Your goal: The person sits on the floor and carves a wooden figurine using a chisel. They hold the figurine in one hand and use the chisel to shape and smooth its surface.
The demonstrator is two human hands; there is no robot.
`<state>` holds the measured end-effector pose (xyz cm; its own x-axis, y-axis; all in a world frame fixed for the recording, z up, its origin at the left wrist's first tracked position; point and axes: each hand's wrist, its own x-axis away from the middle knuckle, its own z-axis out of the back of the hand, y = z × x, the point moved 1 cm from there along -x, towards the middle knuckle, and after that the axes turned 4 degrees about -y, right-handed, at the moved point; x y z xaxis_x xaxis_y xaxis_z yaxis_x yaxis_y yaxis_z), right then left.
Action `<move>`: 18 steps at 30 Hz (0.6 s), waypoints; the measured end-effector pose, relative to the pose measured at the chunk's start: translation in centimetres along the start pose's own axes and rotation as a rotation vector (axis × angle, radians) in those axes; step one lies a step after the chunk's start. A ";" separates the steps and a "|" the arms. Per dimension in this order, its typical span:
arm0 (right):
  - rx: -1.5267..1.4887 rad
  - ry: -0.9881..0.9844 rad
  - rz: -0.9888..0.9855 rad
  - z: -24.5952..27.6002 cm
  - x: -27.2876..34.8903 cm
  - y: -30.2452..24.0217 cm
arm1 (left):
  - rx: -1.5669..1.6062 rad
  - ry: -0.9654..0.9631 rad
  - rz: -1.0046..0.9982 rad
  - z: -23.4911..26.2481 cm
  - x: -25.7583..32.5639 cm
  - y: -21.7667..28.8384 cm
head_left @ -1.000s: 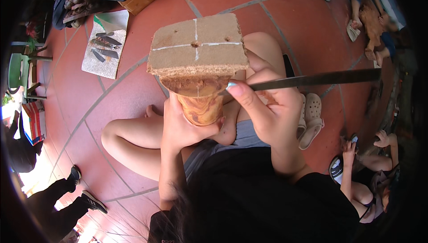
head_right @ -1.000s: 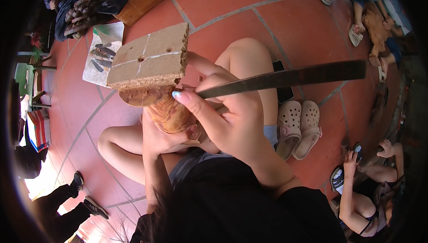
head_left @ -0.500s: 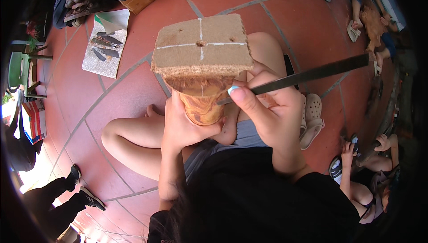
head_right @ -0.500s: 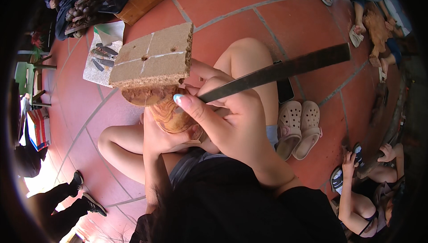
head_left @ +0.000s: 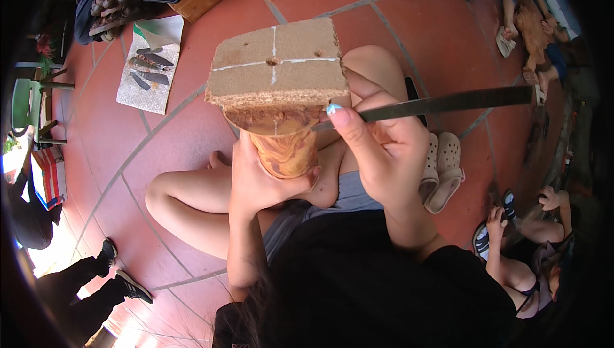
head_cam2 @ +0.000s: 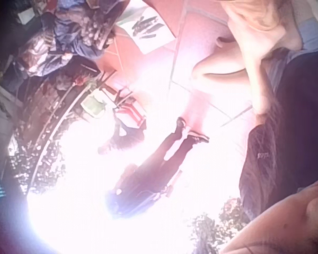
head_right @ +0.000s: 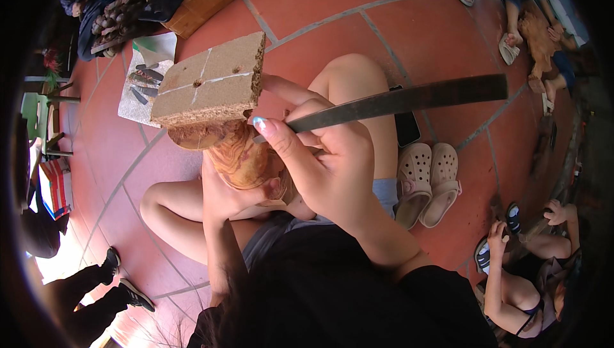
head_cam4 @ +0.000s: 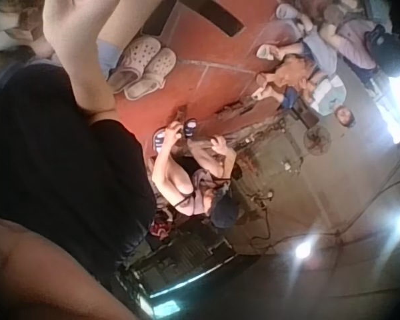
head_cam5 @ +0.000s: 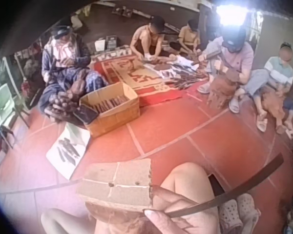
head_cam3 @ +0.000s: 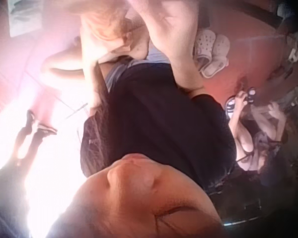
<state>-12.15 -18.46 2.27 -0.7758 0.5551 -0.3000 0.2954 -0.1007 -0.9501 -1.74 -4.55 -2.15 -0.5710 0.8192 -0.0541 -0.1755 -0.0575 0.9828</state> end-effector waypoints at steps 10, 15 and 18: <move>-0.511 0.025 -0.137 -1.2 0.5 0.8 | 0.428 0.239 0.126 0.0 1.6 0.3; -0.280 -0.055 -0.086 -2.1 0.3 0.8 | 0.345 0.348 0.160 0.0 1.1 -0.3; -0.271 -0.056 -0.086 -2.2 0.3 0.9 | 0.354 0.321 0.197 0.1 1.2 0.0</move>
<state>-10.90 -16.62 1.54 -0.8321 0.5046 -0.2303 0.3589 0.1732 -0.9172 -2.38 -3.49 -2.19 -0.7930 0.5926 0.1411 0.2105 0.0492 0.9764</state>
